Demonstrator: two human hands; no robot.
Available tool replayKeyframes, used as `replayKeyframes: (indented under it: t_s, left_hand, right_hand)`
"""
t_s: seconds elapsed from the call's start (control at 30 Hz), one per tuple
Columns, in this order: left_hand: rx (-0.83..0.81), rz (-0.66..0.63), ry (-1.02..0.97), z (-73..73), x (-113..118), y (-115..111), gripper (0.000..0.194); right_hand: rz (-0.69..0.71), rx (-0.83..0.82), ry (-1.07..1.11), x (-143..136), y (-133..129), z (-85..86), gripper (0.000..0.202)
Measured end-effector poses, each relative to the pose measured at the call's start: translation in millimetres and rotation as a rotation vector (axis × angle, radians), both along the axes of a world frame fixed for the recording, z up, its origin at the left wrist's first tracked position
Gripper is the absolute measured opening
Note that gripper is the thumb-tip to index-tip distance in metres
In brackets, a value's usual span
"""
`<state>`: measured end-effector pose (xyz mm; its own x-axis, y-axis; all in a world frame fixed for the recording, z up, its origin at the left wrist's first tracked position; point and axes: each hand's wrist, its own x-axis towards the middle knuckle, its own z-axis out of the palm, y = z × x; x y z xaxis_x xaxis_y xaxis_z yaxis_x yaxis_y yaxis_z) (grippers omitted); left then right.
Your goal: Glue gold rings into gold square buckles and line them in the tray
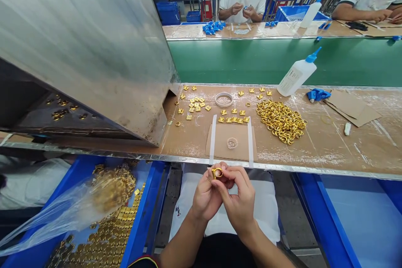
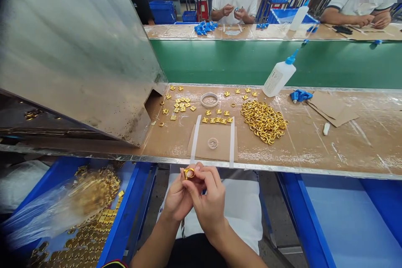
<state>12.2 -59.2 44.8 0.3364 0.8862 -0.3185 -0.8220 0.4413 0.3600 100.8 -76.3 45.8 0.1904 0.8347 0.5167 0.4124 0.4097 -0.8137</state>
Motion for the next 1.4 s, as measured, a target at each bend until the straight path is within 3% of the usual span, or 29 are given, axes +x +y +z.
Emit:
replayKeyframes:
  t_s: [0.33,0.73,1.13,1.4]
  left_hand:
    - [-0.199,0.072,0.012,8.7,-5,0,0.027]
    - [-0.143,0.039,-0.029,1.5,-7,-2,0.032]
    - [0.202,-0.063,0.198,1.6,-21,1,0.049]
    - [0.358,-0.064,0.259,-1.8,-26,1,0.049]
  right_hand:
    - [0.12,0.004,-0.041,3,4,-2.3,0.012]
    - [0.086,-0.021,-0.057,2,2,-2.2,0.014]
    - [0.165,-0.021,0.008,5,-4,2.9,0.021]
    - [0.212,-0.036,0.018,6,-7,13.7,0.019]
